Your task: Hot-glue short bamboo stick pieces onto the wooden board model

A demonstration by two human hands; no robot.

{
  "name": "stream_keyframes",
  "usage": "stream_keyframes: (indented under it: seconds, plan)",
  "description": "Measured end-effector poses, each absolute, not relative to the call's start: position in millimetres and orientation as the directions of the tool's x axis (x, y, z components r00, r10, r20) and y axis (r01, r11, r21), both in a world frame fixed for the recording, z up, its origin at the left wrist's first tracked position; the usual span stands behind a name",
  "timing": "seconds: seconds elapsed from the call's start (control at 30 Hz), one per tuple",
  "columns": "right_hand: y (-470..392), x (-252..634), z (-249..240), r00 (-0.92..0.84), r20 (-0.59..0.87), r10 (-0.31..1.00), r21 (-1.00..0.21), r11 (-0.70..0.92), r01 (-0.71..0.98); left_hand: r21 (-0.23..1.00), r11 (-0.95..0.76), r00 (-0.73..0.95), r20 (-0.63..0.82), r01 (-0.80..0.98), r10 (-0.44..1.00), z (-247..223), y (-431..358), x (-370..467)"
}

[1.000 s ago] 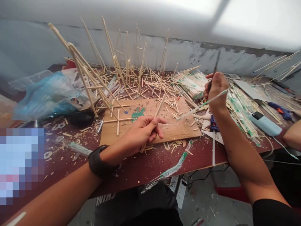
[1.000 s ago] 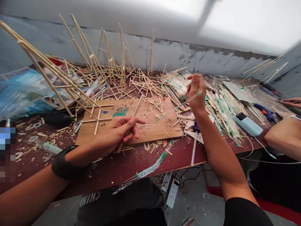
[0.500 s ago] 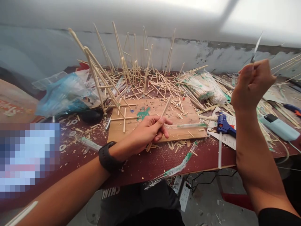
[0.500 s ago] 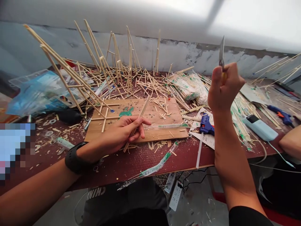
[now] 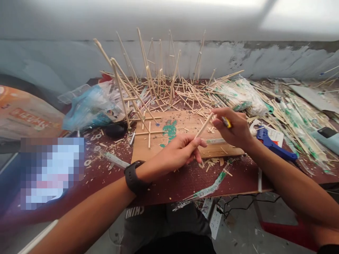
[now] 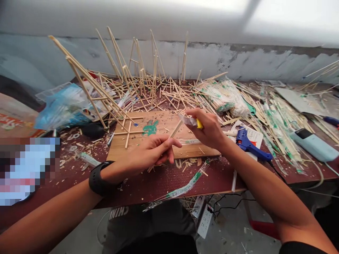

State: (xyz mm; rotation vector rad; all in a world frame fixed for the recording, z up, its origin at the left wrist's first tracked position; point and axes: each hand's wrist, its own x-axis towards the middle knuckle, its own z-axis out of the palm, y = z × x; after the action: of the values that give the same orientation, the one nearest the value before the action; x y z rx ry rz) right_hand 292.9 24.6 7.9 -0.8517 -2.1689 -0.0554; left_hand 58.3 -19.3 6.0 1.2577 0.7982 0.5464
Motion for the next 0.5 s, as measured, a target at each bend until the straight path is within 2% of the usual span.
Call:
stream_keyframes:
  seconds: [0.2, 0.4, 0.5]
  plan:
    - [25, 296, 6, -0.262, 0.695, 0.670, -0.541, 0.727, 0.423, 0.990, 0.024, 0.629, -0.106, 0.136, 0.770, 4, -18, 53]
    - [44, 307, 4, -0.047, 0.630, 0.775, -0.760, 0.628, 0.167, 0.951, -0.094, 0.428, -0.042, 0.293, 0.903, 1, -5, 45]
    - [49, 312, 9, -0.011, 0.593, 0.805, -0.800, 0.590, 0.111, 0.910, -0.174, 0.373, 0.022, 0.378, 0.928, -1, 1, 42]
